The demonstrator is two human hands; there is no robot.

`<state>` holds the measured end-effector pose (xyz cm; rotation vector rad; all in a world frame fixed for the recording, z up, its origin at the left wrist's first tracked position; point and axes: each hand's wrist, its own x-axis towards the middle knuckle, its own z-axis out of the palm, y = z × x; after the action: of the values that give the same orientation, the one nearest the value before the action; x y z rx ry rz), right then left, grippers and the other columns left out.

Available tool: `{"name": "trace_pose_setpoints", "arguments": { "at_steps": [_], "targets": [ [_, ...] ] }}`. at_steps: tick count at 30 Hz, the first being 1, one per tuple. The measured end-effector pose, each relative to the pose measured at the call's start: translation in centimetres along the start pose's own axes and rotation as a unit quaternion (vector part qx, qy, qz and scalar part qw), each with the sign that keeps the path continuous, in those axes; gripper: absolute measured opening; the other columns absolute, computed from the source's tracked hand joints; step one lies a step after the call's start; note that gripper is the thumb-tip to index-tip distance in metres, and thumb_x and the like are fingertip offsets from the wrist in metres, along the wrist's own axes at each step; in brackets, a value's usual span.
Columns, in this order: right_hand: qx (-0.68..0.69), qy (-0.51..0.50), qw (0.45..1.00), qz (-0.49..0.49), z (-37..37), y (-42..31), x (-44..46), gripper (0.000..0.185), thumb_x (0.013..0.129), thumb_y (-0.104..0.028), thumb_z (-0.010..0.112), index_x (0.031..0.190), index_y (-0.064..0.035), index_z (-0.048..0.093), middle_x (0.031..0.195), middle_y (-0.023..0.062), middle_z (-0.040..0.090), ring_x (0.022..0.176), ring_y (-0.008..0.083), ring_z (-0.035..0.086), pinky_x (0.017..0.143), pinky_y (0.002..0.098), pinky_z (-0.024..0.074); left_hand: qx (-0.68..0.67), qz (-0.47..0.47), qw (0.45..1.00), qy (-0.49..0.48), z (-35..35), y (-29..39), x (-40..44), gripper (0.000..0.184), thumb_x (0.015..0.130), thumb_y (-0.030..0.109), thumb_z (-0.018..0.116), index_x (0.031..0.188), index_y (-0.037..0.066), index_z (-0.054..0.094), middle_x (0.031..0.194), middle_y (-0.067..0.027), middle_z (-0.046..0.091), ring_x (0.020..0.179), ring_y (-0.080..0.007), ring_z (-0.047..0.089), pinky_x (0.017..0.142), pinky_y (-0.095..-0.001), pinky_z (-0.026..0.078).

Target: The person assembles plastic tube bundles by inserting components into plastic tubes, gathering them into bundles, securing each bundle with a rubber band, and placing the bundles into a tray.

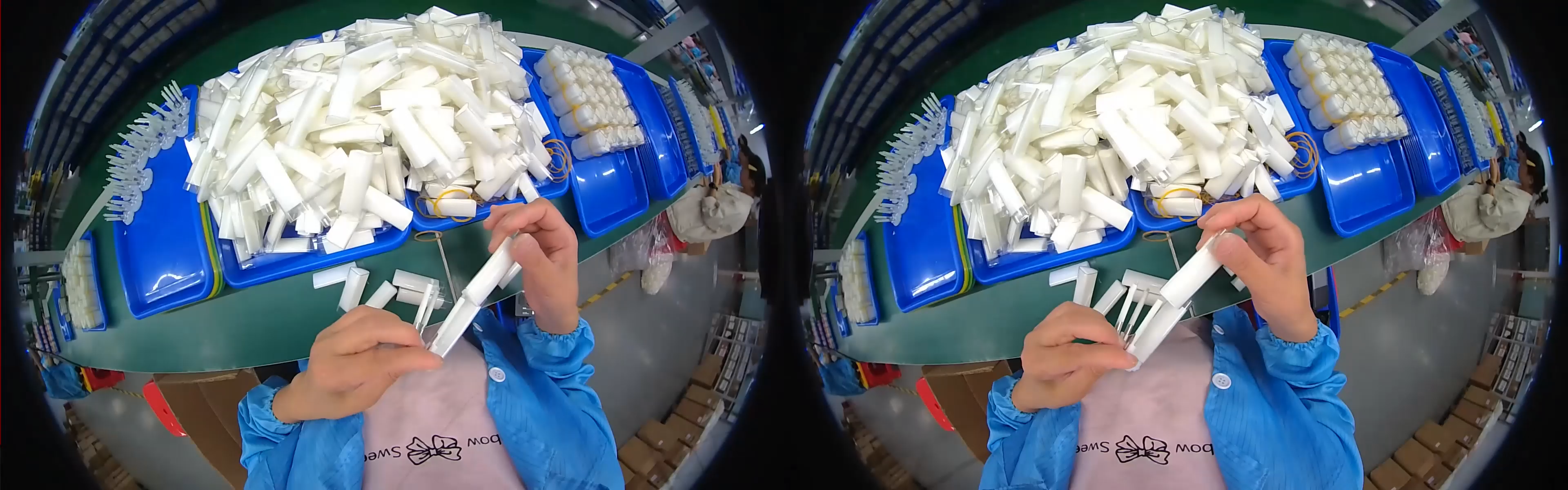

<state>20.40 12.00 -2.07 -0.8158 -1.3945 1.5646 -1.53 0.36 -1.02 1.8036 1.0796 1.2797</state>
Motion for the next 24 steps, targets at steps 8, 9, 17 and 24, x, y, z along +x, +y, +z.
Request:
{"name": "trace_pose_setpoints", "arguments": {
  "at_steps": [8, 9, 17, 24],
  "targets": [
    [-0.012, -0.037, 0.999, -0.005, 0.0, -0.1, 0.4, 0.017, 0.085, -0.013, 0.064, 0.096, -0.0007, 0.058, 0.088, 0.0105, 0.061, 0.093, 0.0168, 0.055, 0.089, 0.0322, 0.0406, 0.007, 0.002, 1.000, -0.016, -0.2, 0.2, 0.2, 0.027, 0.060, -0.002, 0.067, 0.085, 0.007, 0.073, 0.086, -0.0053, 0.062, 0.075, -0.0209, 0.058, 0.066, -0.0316, 0.045],
    [-0.004, -0.040, 0.999, -0.002, 0.0, -0.1, 0.4, 0.017, 0.085, -0.013, 0.064, 0.096, -0.0008, 0.058, 0.088, 0.0104, 0.061, 0.095, 0.0174, 0.055, 0.090, 0.0327, 0.0400, 0.007, 0.001, 1.000, -0.017, -0.2, 0.2, 0.2, 0.027, 0.060, -0.002, 0.067, 0.085, 0.007, 0.073, 0.086, -0.0053, 0.062, 0.075, -0.0209, 0.058, 0.066, -0.0316, 0.045],
    [-0.062, -0.065, 0.996, 0.015, 0.8, -0.7, -0.3, 0.014, 0.080, -0.006, 0.068, 0.091, -0.0008, 0.062, 0.096, 0.0108, 0.061, 0.098, 0.0185, 0.055, 0.092, 0.0330, 0.0392, 0.030, -0.010, 0.999, -0.039, -0.3, 0.2, 0.4, 0.027, 0.062, -0.003, 0.068, 0.087, 0.006, 0.071, 0.087, -0.0068, 0.062, 0.075, -0.0223, 0.058, 0.067, -0.0330, 0.046],
    [-0.044, -0.057, 0.996, -0.052, 2.6, -0.2, -2.0, 0.016, 0.077, -0.003, 0.068, 0.092, -0.0020, 0.063, 0.092, 0.0080, 0.064, 0.107, 0.0243, 0.052, 0.094, 0.0385, 0.0386, 0.072, -0.054, 0.985, 0.148, 1.1, 0.9, 0.8, 0.031, 0.068, 0.000, 0.073, 0.098, 0.004, 0.069, 0.091, -0.0088, 0.063, 0.078, -0.0207, 0.061, 0.061, -0.0284, 0.050]
  ]
}}
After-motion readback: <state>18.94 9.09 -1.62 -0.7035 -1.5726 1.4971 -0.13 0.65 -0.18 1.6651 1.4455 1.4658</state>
